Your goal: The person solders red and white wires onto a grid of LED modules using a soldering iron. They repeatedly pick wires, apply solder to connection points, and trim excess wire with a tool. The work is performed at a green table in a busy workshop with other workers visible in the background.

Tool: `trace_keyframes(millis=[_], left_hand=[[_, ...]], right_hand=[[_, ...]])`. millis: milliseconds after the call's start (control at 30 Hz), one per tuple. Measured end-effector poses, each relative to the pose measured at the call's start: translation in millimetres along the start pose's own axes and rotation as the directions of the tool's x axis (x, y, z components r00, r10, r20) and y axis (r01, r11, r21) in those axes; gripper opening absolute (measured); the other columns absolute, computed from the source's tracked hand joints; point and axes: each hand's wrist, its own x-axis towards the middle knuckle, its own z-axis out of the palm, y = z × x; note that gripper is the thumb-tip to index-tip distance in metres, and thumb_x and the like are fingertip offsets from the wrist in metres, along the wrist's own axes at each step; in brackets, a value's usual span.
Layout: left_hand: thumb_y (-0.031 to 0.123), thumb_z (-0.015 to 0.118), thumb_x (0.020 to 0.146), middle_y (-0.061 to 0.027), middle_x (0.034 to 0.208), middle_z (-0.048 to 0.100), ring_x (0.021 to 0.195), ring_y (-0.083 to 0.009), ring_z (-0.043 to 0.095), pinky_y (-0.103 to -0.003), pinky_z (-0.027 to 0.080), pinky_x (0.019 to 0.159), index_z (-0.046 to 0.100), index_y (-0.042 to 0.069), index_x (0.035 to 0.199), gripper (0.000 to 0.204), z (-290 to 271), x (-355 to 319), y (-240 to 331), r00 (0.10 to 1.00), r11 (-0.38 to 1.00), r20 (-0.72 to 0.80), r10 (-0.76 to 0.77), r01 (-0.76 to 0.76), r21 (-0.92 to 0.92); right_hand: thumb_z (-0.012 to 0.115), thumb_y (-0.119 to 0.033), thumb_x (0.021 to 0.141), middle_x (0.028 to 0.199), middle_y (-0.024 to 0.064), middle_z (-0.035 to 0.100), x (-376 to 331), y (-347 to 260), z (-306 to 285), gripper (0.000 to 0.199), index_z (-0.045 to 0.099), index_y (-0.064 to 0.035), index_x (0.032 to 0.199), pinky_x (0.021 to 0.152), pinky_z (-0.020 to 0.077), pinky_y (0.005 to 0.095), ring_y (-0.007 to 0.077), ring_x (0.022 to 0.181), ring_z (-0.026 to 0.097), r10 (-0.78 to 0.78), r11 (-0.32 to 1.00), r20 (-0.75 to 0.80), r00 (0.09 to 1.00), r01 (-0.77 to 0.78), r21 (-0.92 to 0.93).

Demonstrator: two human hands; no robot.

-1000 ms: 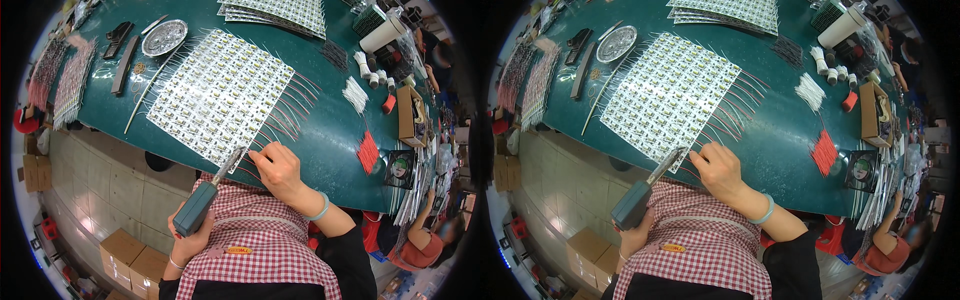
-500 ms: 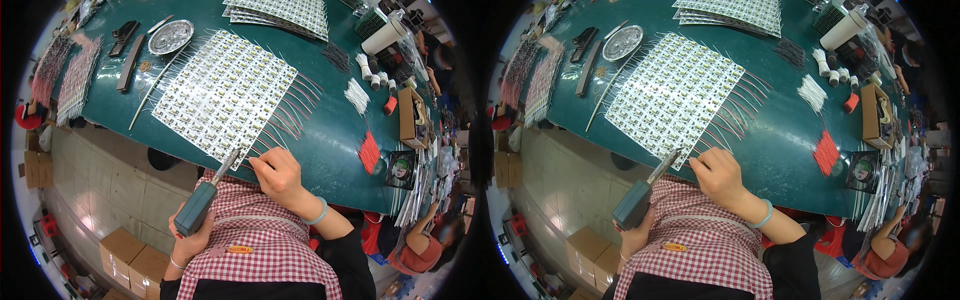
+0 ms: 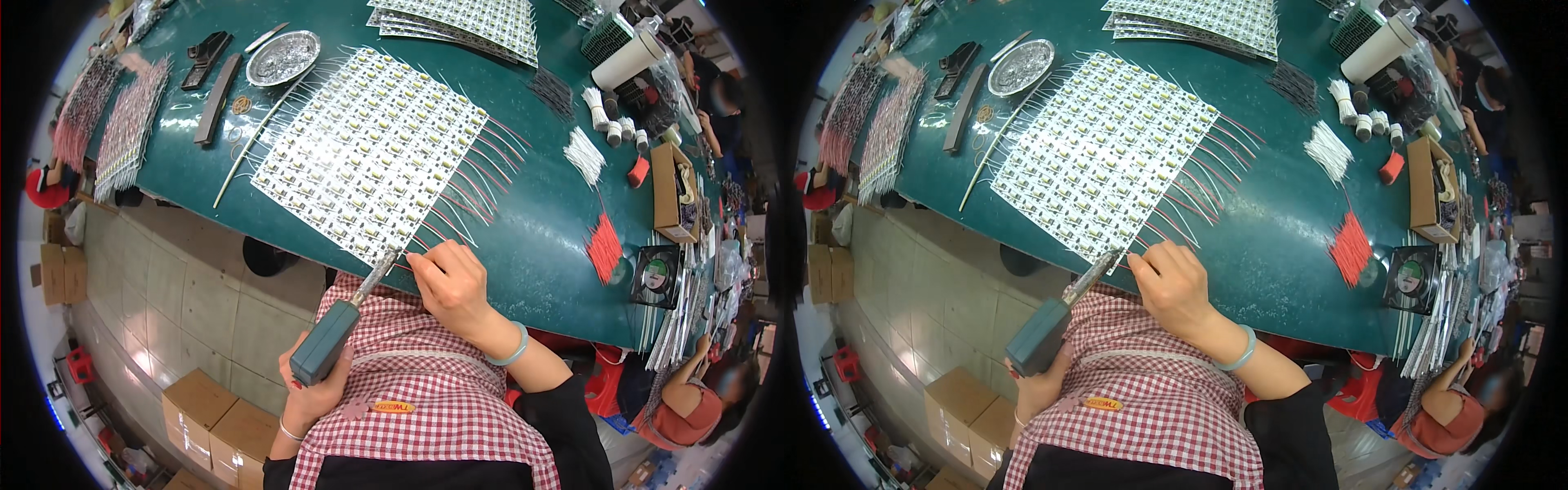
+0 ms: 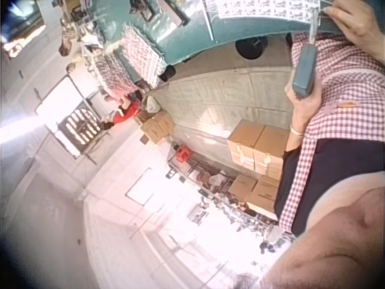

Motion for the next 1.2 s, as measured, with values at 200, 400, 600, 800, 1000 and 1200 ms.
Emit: trace_keyframes(millis=[200, 400, 600, 800, 1000, 1200], left_hand=[[-0.002, 0.073, 0.076, -0.0095, 0.077, 0.062, 0.061, -0.0150, 0.059, -0.027, 0.045, 0.054, 0.067, -0.005, 0.091, 0.016, 2.1, 0.3, -2.8, 1.000, 1.000, 0.004, 0.018, -0.018, -0.010], [-0.001, 0.073, 0.077, -0.0093, 0.076, 0.062, 0.059, -0.0149, 0.058, -0.027, 0.045, 0.055, 0.067, -0.004, 0.091, 0.015, 1.8, -2.5, -5.4, 1.000, 1.000, 0.015, -0.023, 0.023, -0.015], [0.001, 0.073, 0.077, -0.0092, 0.076, 0.062, 0.058, -0.0150, 0.058, -0.028, 0.046, 0.054, 0.066, -0.003, 0.089, 0.014, -0.9, -5.5, -6.2, 0.995, 0.995, 0.017, -0.093, 0.094, -0.017], [0.003, 0.073, 0.076, -0.0087, 0.077, 0.063, 0.059, -0.0158, 0.059, -0.028, 0.047, 0.054, 0.067, -0.002, 0.089, 0.015, -0.7, -13.4, -15.7, 0.995, 0.996, -0.040, -0.092, 0.091, -0.022], [0.001, 0.074, 0.076, -0.0079, 0.078, 0.064, 0.061, -0.0140, 0.060, -0.027, 0.047, 0.055, 0.068, -0.003, 0.092, 0.018, -1.3, -10.4, -12.5, 0.993, 0.993, -0.006, -0.114, 0.114, -0.029], [-0.001, 0.076, 0.077, -0.0074, 0.087, 0.066, 0.074, -0.0119, 0.062, -0.026, 0.049, 0.064, 0.066, -0.005, 0.098, 0.025, -4.8, 9.3, -8.5, 0.991, 0.984, -0.119, -0.062, 0.041, -0.174]], right_hand=[[0.074, 0.003, 0.072, 0.072, 0.0045, 0.055, -0.1, 0.2, 0.5, 0.019, 0.067, -0.0025, 0.089, 0.057, 0.0407, 0.0341, 0.0216, 0.064, 0.054, 0.004, 1.000, 0.013, 1.000, -0.004, -0.017], [0.069, -0.002, 0.075, 0.073, 0.0047, 0.050, -0.9, 0.2, 2.1, 0.016, 0.064, -0.0027, 0.090, 0.058, 0.0408, 0.0338, 0.0210, 0.066, 0.053, -0.025, 0.999, 0.011, 1.000, 0.026, -0.037], [0.068, -0.002, 0.075, 0.074, 0.0048, 0.051, -1.5, 0.1, 1.8, 0.016, 0.064, -0.0027, 0.090, 0.058, 0.0411, 0.0339, 0.0211, 0.067, 0.053, -0.025, 0.999, 0.010, 1.000, 0.025, -0.046], [0.068, -0.002, 0.075, 0.074, 0.0045, 0.051, -2.0, 0.0, 2.6, 0.015, 0.064, -0.0035, 0.090, 0.058, 0.0414, 0.0340, 0.0211, 0.067, 0.053, -0.009, 0.999, 0.016, 1.000, 0.010, -0.049], [0.069, -0.004, 0.077, 0.075, 0.0045, 0.051, -0.4, -0.7, 0.7, 0.013, 0.065, -0.0048, 0.089, 0.060, 0.0418, 0.0339, 0.0216, 0.069, 0.054, 0.042, 0.998, 0.043, 0.998, -0.040, -0.038], [0.071, -0.007, 0.080, 0.082, 0.0067, 0.056, 11.3, -14.1, -18.1, 0.014, 0.067, -0.0052, 0.093, 0.065, 0.0453, 0.0337, 0.0240, 0.076, 0.057, 0.142, 0.987, 0.099, 0.985, -0.149, 0.062]])
